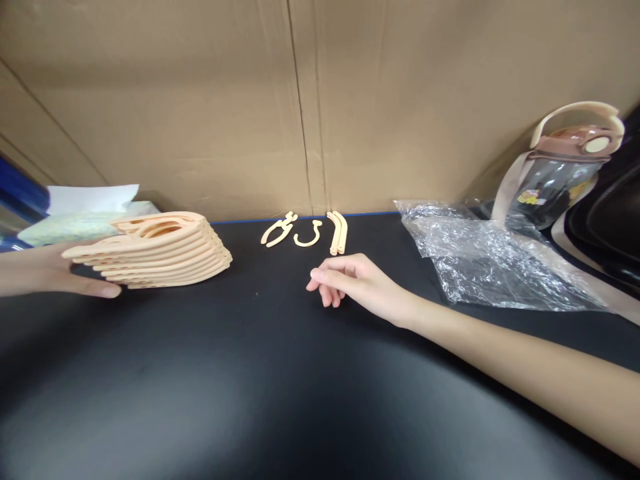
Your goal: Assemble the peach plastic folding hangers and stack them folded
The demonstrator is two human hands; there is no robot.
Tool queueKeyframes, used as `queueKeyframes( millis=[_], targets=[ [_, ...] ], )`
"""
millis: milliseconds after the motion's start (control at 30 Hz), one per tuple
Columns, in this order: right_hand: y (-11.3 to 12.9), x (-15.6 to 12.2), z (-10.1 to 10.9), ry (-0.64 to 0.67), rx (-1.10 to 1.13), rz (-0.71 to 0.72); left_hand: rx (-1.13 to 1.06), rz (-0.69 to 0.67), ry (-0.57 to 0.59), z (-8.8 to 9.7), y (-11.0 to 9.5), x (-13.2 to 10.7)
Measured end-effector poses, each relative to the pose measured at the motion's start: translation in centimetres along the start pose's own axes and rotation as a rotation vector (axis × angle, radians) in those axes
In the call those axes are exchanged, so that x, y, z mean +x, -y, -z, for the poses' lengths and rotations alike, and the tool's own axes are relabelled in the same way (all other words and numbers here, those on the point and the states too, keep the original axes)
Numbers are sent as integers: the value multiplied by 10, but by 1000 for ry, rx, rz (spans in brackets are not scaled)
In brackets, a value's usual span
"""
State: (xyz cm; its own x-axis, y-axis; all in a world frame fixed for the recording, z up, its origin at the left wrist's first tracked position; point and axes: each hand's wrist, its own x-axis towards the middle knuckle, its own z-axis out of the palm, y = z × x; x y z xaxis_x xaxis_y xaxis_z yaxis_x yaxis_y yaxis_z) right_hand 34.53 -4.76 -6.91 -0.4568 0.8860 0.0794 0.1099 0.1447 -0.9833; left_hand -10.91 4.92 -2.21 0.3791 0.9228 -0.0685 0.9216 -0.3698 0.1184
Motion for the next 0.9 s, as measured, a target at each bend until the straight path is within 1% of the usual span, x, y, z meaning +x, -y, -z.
queueKeyframes(
  millis=[100,233,367,567,900],
  targets=[
    [-1,0,0,1,3,6,-173,-67,44,-7,-6,-2],
    [-2,0,0,-2,7,5,-229,-72,19,-9,-12,-4],
    [-1,0,0,-5,3,6,-227,-115,-12,-9,-15,-5],
    [-1,-1,0,-4,4,8,-207,-142,-45,-9,-16,-4],
    [-1,1,-1,-4,8,4,-216,-141,8,-11,-11,-5]
  ],
)
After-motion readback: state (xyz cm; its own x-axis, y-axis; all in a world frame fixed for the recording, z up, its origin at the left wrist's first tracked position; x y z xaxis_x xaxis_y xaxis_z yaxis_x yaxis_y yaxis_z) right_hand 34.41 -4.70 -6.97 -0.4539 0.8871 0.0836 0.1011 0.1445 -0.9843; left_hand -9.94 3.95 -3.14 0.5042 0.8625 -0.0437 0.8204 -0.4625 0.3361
